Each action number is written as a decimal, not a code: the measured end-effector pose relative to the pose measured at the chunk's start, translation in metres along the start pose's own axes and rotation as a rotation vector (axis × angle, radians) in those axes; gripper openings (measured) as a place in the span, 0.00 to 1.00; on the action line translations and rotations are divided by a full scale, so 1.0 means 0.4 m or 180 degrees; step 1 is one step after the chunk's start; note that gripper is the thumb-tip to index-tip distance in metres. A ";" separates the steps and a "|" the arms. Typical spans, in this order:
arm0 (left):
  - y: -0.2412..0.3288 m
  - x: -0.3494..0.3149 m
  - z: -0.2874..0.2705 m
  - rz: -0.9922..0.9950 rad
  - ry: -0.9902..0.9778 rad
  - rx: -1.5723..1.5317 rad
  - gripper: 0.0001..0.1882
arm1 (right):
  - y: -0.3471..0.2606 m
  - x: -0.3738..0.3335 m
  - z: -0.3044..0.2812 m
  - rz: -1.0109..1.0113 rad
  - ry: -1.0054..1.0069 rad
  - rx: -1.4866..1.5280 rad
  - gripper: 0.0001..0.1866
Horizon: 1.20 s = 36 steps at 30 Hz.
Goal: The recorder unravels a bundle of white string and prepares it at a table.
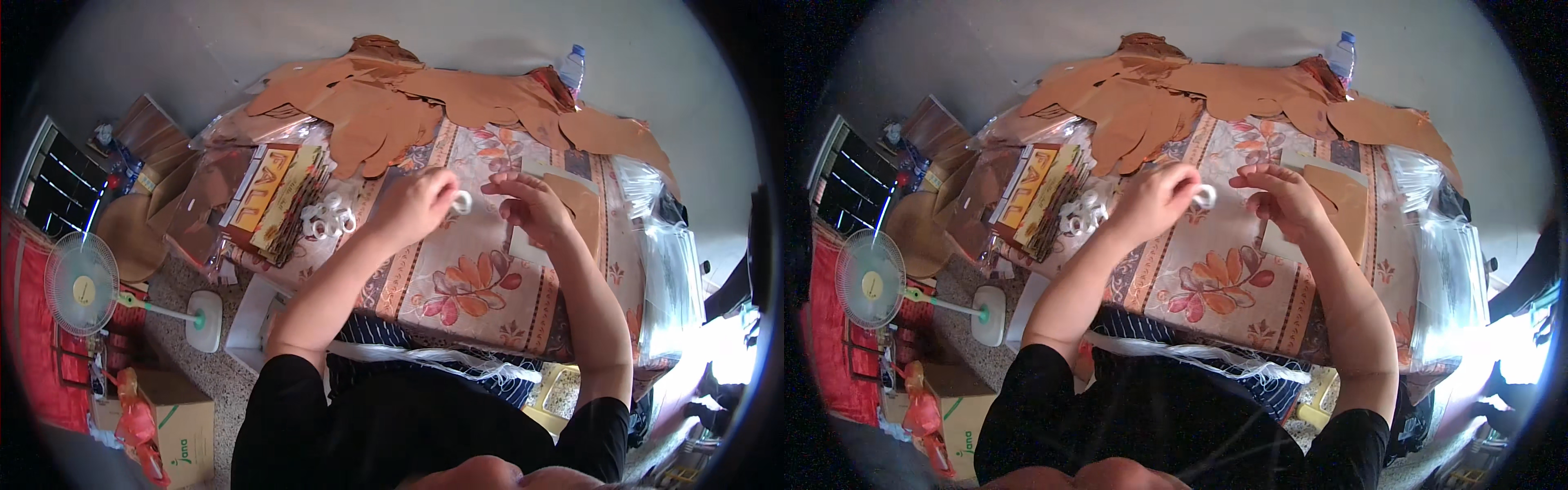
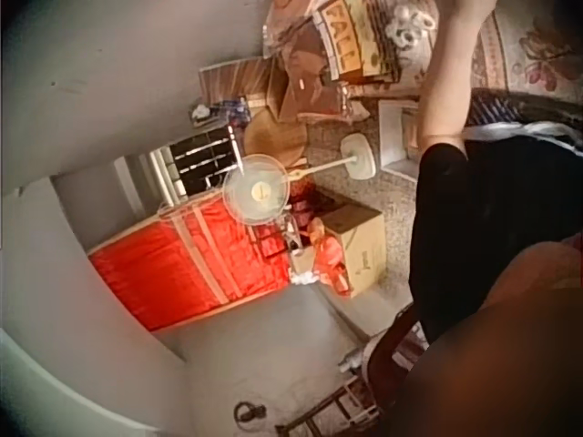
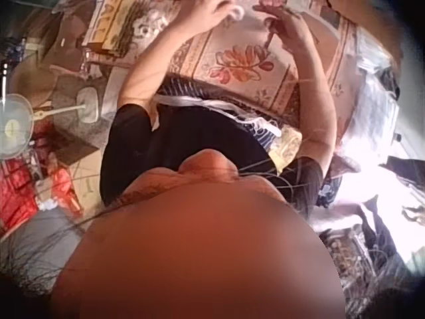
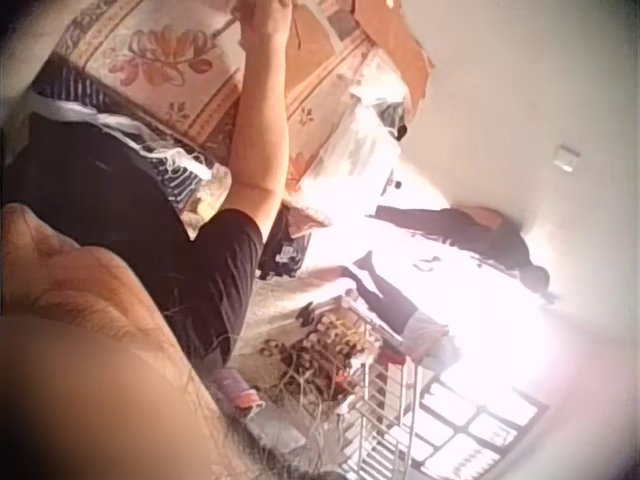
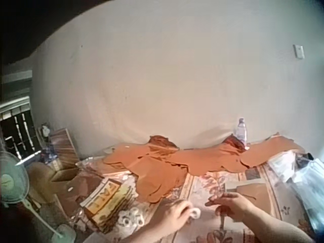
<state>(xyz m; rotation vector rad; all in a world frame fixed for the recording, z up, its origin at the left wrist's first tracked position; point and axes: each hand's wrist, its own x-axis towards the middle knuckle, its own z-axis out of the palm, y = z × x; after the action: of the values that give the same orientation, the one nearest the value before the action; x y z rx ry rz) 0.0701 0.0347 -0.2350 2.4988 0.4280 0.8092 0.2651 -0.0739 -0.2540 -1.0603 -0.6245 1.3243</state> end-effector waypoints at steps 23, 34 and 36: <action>0.012 -0.404 -0.183 -0.1700 -0.2113 -0.1590 0.07 | 0.089 -0.019 0.084 -0.0377 -0.0710 -0.2014 0.09; -0.147 -0.619 0.156 -0.1552 -0.2275 -0.0453 0.09 | 0.072 -0.037 0.115 -0.0122 -0.0784 -0.2099 0.11; -0.141 -0.616 0.168 -0.1432 -0.2432 -0.0591 0.08 | 0.092 -0.030 0.103 -0.0256 -0.0768 -0.2101 0.11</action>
<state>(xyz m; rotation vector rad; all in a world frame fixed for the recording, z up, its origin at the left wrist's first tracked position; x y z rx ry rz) -0.0880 -0.0458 -0.4269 2.1926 0.5632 -0.2727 0.2105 -0.0780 -0.2665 -1.3863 -1.3318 1.2080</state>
